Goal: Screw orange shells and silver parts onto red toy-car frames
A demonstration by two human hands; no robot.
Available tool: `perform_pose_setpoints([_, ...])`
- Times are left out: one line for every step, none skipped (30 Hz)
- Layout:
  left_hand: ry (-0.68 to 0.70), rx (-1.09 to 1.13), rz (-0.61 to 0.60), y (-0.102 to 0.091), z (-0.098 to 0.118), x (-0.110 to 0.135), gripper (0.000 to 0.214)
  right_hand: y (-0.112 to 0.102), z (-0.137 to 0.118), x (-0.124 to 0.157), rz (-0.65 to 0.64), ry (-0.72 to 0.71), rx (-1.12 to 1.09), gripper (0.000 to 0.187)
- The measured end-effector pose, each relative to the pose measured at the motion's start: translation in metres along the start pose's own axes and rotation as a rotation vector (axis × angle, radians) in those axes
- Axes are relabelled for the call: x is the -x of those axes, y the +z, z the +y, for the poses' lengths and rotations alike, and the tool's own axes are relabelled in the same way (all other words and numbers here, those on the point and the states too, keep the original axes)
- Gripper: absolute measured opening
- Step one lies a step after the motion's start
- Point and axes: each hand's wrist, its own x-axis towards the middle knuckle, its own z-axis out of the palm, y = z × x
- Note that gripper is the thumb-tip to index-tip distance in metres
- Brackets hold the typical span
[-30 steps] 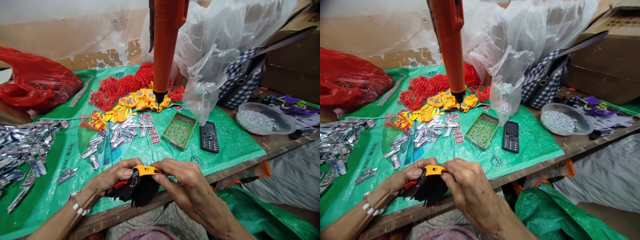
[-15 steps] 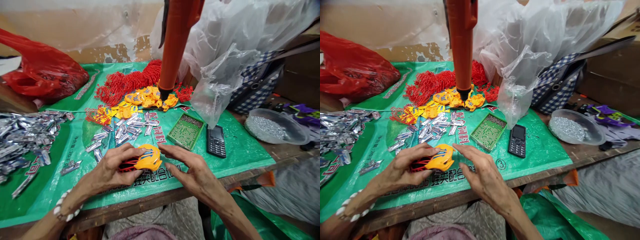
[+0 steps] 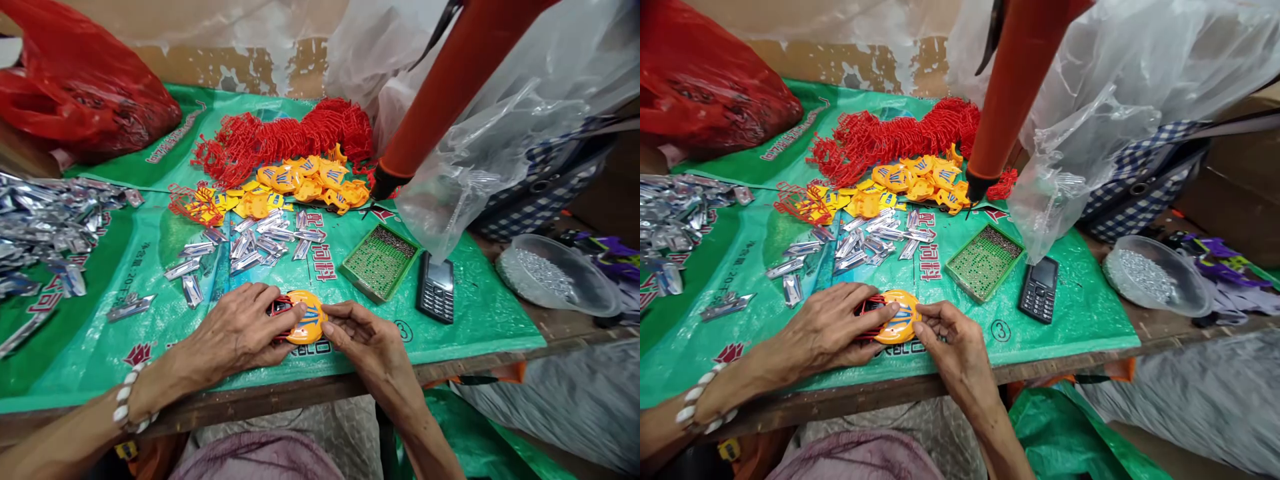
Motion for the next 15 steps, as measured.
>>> perform_pose_setpoints([-0.002,0.002,0.002,0.001,0.0,0.001,0.03,0.0,0.0,0.0,0.007,0.0,-0.017,0.027])
perform_pose_setpoints([-0.005,0.004,0.004,0.002,0.0,0.002,0.03,0.001,0.001,0.001,0.017,-0.006,-0.035,0.026])
perform_pose_setpoints([-0.008,0.009,0.0,0.003,0.001,0.002,0.029,0.002,0.001,0.002,0.026,-0.018,-0.042,0.025])
perform_pose_setpoints([-0.012,0.016,-0.008,0.004,0.001,0.003,0.028,0.003,0.002,0.002,0.032,-0.04,-0.034,0.023])
perform_pose_setpoints([-0.021,0.024,-0.013,0.004,0.002,0.003,0.028,0.003,0.002,0.003,0.036,-0.072,-0.009,0.02])
perform_pose_setpoints([-0.033,0.033,-0.017,0.004,0.003,0.003,0.028,0.004,0.003,0.003,0.043,-0.116,0.023,0.016])
perform_pose_setpoints([-0.045,0.047,-0.019,0.004,0.004,0.002,0.028,0.004,0.003,0.003,0.053,-0.173,0.059,0.011])
perform_pose_setpoints([-0.058,0.061,-0.018,0.004,0.005,0.002,0.028,0.003,0.004,0.003,0.059,-0.23,0.097,0.007])
perform_pose_setpoints([-0.072,0.073,-0.02,0.004,0.006,0.001,0.027,0.002,0.004,0.003,0.064,-0.279,0.135,0.004])
perform_pose_setpoints([-0.087,0.083,-0.025,0.004,0.007,0.0,0.026,0.0,0.004,0.003,0.063,-0.318,0.174,0.005])
perform_pose_setpoints([-0.098,0.093,-0.035,0.004,0.008,0.0,0.025,-0.003,0.004,0.003,0.055,-0.348,0.223,0.006])
perform_pose_setpoints([-0.105,0.102,-0.046,0.004,0.009,-0.001,0.025,-0.005,0.002,0.003,0.041,-0.37,0.29,0.007])
perform_pose_setpoints([-0.111,0.109,-0.051,0.004,0.01,-0.001,0.025,-0.008,0.0,0.004,0.035,-0.399,0.378,0.008])
perform_pose_setpoints([-0.115,0.114,-0.048,0.004,0.011,-0.001,0.026,-0.01,-0.003,0.005,0.048,-0.437,0.484,0.01])
perform_pose_setpoints([-0.119,0.117,-0.041,0.005,0.012,-0.001,0.027,-0.01,-0.006,0.005,0.079,-0.483,0.589,0.011])
